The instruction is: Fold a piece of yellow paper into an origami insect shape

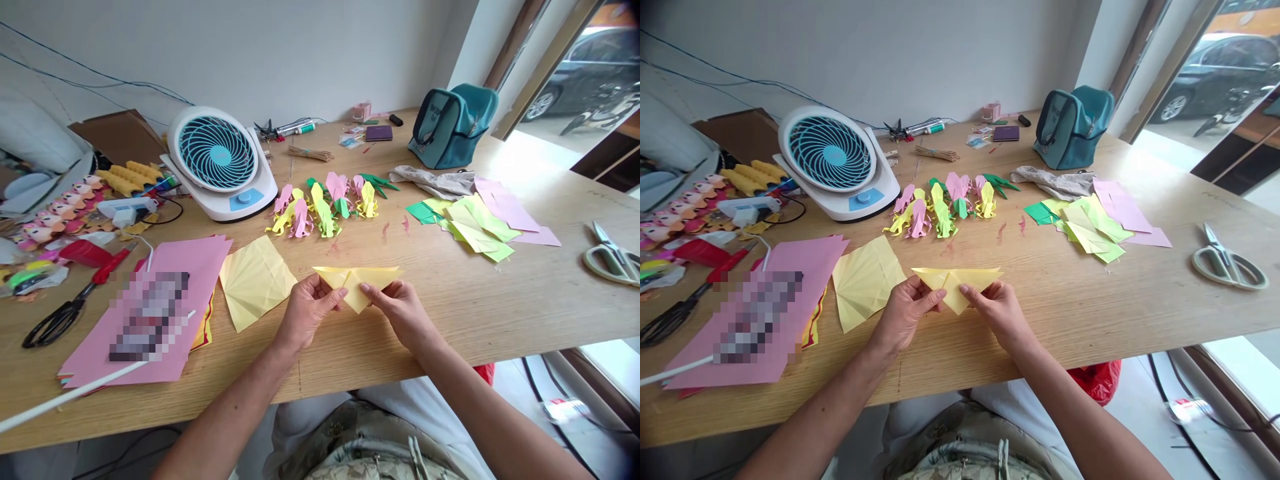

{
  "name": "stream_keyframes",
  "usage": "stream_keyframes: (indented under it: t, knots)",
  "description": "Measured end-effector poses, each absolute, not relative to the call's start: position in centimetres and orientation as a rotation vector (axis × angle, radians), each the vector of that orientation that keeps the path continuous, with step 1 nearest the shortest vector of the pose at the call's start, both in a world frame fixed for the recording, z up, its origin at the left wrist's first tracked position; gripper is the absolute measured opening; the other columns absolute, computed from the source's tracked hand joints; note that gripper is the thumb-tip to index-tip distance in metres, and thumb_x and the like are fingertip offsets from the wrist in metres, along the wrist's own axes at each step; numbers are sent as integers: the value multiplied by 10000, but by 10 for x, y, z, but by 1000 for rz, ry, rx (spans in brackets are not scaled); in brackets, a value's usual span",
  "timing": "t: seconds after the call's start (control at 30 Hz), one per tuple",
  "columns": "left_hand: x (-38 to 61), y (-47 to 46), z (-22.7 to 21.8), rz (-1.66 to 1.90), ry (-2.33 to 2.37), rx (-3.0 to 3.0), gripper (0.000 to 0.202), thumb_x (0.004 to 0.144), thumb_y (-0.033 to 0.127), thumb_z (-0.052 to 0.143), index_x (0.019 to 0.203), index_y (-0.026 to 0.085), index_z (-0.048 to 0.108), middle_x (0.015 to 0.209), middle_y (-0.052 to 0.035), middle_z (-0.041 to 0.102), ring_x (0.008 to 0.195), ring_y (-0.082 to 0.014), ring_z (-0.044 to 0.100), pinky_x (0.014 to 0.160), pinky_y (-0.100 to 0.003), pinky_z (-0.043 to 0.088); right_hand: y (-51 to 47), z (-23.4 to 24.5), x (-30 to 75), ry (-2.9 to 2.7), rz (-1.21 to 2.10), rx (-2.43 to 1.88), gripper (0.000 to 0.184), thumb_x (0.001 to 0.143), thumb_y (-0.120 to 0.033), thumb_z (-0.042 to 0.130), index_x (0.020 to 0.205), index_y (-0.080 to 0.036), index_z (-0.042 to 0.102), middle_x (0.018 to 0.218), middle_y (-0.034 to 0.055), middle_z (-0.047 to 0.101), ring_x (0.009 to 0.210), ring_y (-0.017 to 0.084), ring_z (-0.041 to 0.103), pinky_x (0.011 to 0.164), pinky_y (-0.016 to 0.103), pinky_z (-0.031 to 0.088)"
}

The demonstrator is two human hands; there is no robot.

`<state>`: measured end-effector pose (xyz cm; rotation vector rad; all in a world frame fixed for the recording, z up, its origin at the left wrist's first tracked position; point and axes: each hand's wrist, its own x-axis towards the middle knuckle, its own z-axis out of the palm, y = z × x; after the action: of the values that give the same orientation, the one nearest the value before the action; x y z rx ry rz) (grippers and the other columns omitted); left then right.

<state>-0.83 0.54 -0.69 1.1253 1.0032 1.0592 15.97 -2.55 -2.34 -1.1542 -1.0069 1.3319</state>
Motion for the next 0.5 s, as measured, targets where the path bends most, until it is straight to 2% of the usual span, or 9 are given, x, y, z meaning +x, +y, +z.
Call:
stream_keyframes:
  t: [0.23,0.37,0.5]
  knots:
    - [-10,8,-4,1123,1029,1105,317,630,342,858,673,139,618,607,46,585,523,-63,540,526,-183,458,-27,-23,161,-1059,1298,-1246,466,653,-599,789,592,-152,673,610,42,632,593,158,525,553,272,375]
    - [-13,11,-1,1147,1026,1006,361,566,348,893,677,142,620,654,45,612,536,-46,525,533,-170,460,-27,-24,161,-1060,1253,-1276,488,625,-632,785,570,-163,663,612,53,633,616,180,537,570,287,398]
    - [-16,13,0,1106,1001,952,378,558,344,904,672,145,604,628,51,609,544,-43,537,566,-164,472,-26,-27,162,-1057,1268,-1257,451,631,-598,802,580,-166,682,634,52,650,632,181,548,584,286,410]
